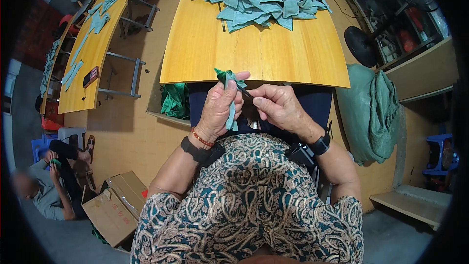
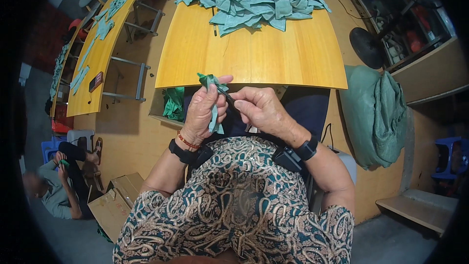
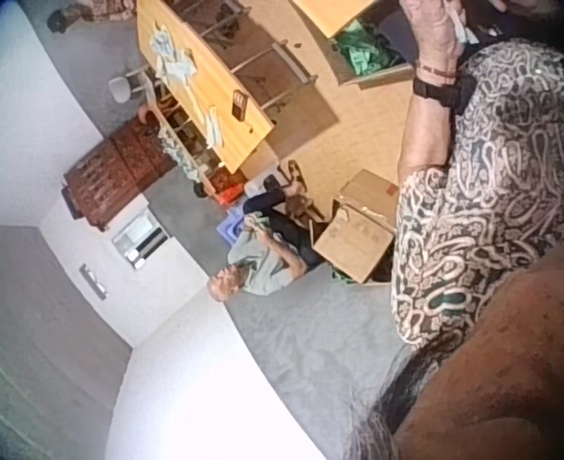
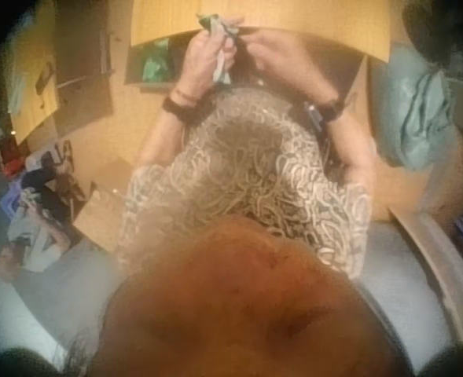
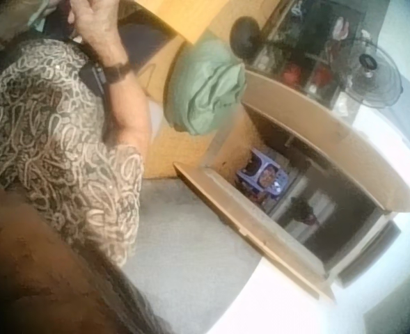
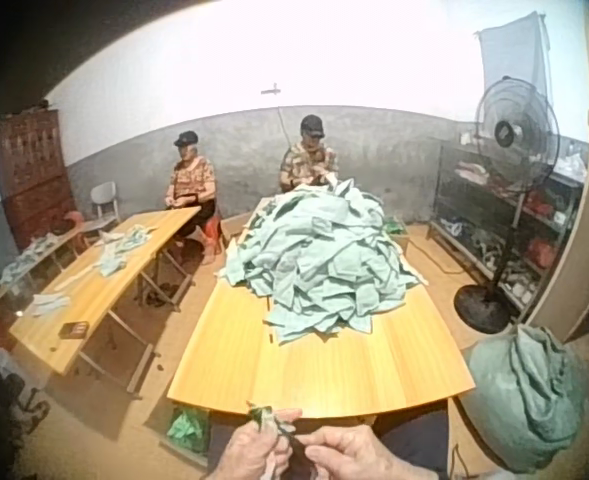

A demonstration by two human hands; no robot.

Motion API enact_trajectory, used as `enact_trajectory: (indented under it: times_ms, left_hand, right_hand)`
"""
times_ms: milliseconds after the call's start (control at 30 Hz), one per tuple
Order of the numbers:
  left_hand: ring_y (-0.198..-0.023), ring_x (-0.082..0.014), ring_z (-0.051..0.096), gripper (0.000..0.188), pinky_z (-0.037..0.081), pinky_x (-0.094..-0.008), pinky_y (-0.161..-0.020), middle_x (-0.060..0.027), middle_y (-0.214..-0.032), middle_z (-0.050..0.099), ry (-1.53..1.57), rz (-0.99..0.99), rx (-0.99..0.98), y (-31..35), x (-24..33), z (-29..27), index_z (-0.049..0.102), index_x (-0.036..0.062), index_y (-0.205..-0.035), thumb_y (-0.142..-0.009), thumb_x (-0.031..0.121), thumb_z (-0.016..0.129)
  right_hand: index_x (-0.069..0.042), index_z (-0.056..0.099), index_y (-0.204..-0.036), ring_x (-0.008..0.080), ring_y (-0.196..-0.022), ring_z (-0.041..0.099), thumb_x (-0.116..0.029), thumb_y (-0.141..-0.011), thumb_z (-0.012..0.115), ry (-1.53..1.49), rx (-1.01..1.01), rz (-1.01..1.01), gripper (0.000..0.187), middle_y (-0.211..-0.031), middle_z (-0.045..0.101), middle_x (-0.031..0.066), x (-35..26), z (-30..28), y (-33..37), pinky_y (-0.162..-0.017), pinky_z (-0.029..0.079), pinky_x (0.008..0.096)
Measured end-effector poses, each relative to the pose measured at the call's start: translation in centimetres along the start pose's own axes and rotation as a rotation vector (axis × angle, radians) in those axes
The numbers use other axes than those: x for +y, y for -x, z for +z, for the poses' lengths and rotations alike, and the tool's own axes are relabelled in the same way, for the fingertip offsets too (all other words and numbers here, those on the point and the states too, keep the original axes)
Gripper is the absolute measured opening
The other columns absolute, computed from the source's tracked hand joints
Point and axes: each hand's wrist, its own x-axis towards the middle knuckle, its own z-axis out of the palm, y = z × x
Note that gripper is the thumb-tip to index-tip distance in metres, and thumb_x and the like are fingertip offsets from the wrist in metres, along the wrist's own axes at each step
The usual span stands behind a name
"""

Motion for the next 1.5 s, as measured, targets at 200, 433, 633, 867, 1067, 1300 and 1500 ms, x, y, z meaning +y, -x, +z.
enact_trajectory:
  times_ms: [200, 433, 633, 867, 1067, 1300, 1500]
  left_hand:
    - [-0.053, -0.0023, 0.045, 0.028, 0.033, -0.0171, -0.045, 0.0034, -0.074, 0.055, -0.063, 0.256, 0.284, -0.7, -0.1, 0.2, 0.059, 0.0047, -0.113, -0.100, 0.030, 0.060]
    - [-0.053, -0.0034, 0.045, 0.016, 0.033, -0.0177, -0.046, 0.0036, -0.074, 0.056, -0.087, 0.262, 0.230, -0.3, 0.2, -1.3, 0.059, 0.0066, -0.104, -0.099, 0.021, 0.063]
    - [-0.059, -0.0057, 0.045, 0.033, 0.035, -0.0196, -0.047, -0.0002, -0.084, 0.058, 0.100, 0.170, 0.023, -0.4, 1.2, -2.9, 0.056, 0.0011, -0.123, -0.101, 0.025, 0.059]
    - [-0.055, -0.0050, 0.045, 0.038, 0.035, -0.0186, -0.047, -0.0005, -0.076, 0.056, 0.095, 0.122, -0.007, -0.1, 1.7, -2.1, 0.053, -0.0031, -0.131, -0.103, 0.022, 0.054]
    - [-0.058, -0.0068, 0.046, 0.042, 0.036, -0.0190, -0.048, -0.0034, -0.085, 0.058, 0.186, 0.093, 0.000, -0.1, 1.6, -1.9, 0.050, -0.0082, -0.132, -0.103, 0.022, 0.049]
    - [-0.059, -0.0094, 0.045, 0.044, 0.036, -0.0225, -0.048, -0.0032, -0.081, 0.053, 0.001, 0.081, -0.009, 0.5, 1.2, -1.5, 0.054, -0.0083, -0.124, -0.102, 0.029, 0.049]
    - [-0.056, -0.0080, 0.039, 0.047, 0.031, -0.0222, -0.048, 0.0002, -0.073, 0.045, 0.005, -0.062, -0.133, 0.8, 1.4, -0.2, 0.056, -0.0069, -0.120, -0.101, 0.036, 0.051]
  right_hand:
    - [0.002, 0.066, -0.115, 0.0053, -0.064, 0.058, -0.005, -0.095, 0.060, 0.103, 0.144, -0.116, 0.023, -0.073, 0.063, 0.0003, 1.5, 1.8, 0.6, -0.058, 0.048, 0.0225]
    - [0.002, 0.066, -0.119, 0.0051, -0.065, 0.059, -0.002, -0.093, 0.060, 0.217, 0.052, -0.114, 0.026, -0.077, 0.066, 0.0012, -0.4, 0.9, 2.3, -0.062, 0.050, 0.0220]
    - [0.002, 0.067, -0.119, 0.0023, -0.065, 0.058, 0.000, -0.094, 0.058, -0.013, 0.053, 0.001, 0.027, -0.080, 0.066, -0.0007, -1.4, -1.1, 4.1, -0.059, 0.048, 0.0193]
    - [0.002, 0.067, -0.118, 0.0023, -0.064, 0.058, -0.003, -0.094, 0.060, -0.083, -0.010, 0.081, 0.025, -0.078, 0.067, 0.0001, -2.2, -1.7, 3.5, -0.056, 0.047, 0.0187]
    - [0.001, 0.068, -0.116, 0.0033, -0.065, 0.058, -0.002, -0.094, 0.060, 0.001, -0.072, 0.045, 0.024, -0.078, 0.067, 0.0003, -1.4, -1.8, 3.0, -0.059, 0.048, 0.0196]
    - [0.003, 0.068, -0.114, 0.0043, -0.064, 0.058, -0.002, -0.094, 0.060, 0.063, -0.094, 0.062, 0.022, -0.075, 0.065, 0.0005, -1.7, -1.1, 2.3, -0.058, 0.049, 0.0210]
    - [0.002, 0.067, -0.114, 0.0039, -0.058, 0.057, -0.002, -0.095, 0.060, -0.146, -0.071, 0.046, 0.021, -0.071, 0.064, 0.0001, 0.1, -0.3, 1.6, -0.050, 0.045, 0.0203]
